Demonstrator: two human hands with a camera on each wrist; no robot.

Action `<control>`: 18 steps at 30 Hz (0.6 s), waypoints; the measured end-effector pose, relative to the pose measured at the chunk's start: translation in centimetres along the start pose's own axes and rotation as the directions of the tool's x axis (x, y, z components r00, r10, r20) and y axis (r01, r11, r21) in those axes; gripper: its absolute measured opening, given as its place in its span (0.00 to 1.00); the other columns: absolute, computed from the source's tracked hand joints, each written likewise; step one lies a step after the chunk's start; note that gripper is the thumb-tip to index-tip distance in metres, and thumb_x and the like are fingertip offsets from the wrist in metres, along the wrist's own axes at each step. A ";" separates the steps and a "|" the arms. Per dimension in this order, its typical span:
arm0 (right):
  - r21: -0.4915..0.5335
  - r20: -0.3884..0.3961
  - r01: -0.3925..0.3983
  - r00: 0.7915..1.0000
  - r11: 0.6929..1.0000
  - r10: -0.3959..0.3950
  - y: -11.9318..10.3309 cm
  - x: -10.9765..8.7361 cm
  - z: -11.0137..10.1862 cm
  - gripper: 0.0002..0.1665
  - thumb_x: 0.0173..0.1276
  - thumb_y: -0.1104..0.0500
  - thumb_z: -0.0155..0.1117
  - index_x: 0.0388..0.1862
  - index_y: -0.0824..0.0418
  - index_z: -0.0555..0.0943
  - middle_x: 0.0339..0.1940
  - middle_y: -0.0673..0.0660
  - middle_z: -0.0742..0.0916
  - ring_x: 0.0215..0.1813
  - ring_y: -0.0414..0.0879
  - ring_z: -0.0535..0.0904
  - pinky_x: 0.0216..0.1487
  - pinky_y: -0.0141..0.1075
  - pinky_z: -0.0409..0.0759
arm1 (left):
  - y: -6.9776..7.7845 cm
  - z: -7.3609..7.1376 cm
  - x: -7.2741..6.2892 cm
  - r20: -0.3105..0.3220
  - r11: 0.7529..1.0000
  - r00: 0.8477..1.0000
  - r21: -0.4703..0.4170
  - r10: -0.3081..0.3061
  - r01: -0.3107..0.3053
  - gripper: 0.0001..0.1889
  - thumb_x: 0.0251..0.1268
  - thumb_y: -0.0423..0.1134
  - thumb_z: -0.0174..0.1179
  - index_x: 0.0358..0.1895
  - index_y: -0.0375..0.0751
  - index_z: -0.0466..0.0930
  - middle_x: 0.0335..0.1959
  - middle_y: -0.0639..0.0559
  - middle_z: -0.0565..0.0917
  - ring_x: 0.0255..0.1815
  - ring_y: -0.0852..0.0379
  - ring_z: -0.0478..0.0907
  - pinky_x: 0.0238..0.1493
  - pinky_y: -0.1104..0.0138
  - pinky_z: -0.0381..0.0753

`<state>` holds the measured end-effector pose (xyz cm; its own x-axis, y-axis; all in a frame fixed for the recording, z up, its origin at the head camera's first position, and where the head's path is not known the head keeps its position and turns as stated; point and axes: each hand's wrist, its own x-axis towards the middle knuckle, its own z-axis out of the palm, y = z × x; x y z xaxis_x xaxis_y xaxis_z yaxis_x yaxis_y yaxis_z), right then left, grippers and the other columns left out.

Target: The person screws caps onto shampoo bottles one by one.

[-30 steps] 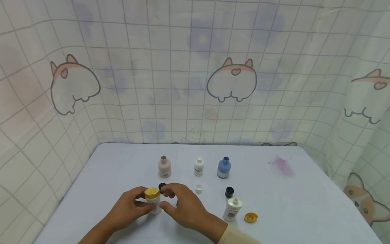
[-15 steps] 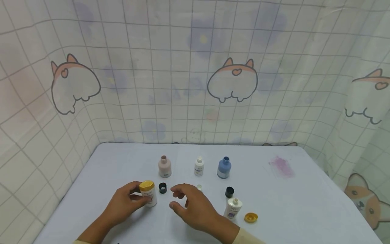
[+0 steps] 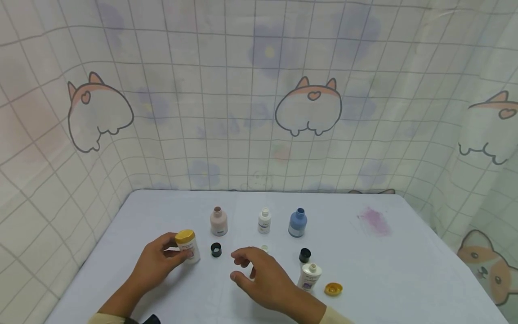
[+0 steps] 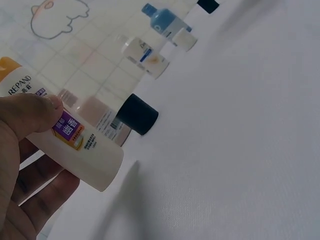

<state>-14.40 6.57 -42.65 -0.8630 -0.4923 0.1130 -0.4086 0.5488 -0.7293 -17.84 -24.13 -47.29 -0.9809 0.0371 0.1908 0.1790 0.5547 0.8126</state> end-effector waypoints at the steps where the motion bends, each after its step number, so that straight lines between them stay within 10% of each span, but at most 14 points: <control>1: 0.003 -0.004 0.002 1.000 1.000 -0.002 0.0 -0.1 0.0 0.22 0.73 0.49 0.69 0.62 0.50 0.79 0.50 0.44 0.85 0.41 0.38 0.78 0.42 0.30 0.81 | -0.1 -0.1 0.1 -0.005 1.000 1.000 0.006 0.005 -0.005 0.27 0.56 0.43 0.79 0.56 0.38 0.80 0.52 0.44 0.85 0.52 0.45 0.84 0.48 0.69 0.86; 18: 0.038 0.023 -0.018 1.000 0.999 0.017 0.5 -1.2 -0.8 0.23 0.73 0.49 0.69 0.63 0.51 0.78 0.50 0.42 0.83 0.46 0.41 0.80 0.44 0.31 0.83 | -0.8 -1.3 0.9 -0.034 0.997 0.997 0.021 -0.068 0.069 0.29 0.61 0.42 0.75 0.62 0.35 0.76 0.56 0.37 0.83 0.51 0.41 0.85 0.48 0.65 0.88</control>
<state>-13.84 7.97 -42.58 -0.8629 -0.4982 0.0849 -0.3813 0.5314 -0.7564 -18.75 -25.60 -47.07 -0.9877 -0.0295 0.1539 0.1094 0.5729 0.8123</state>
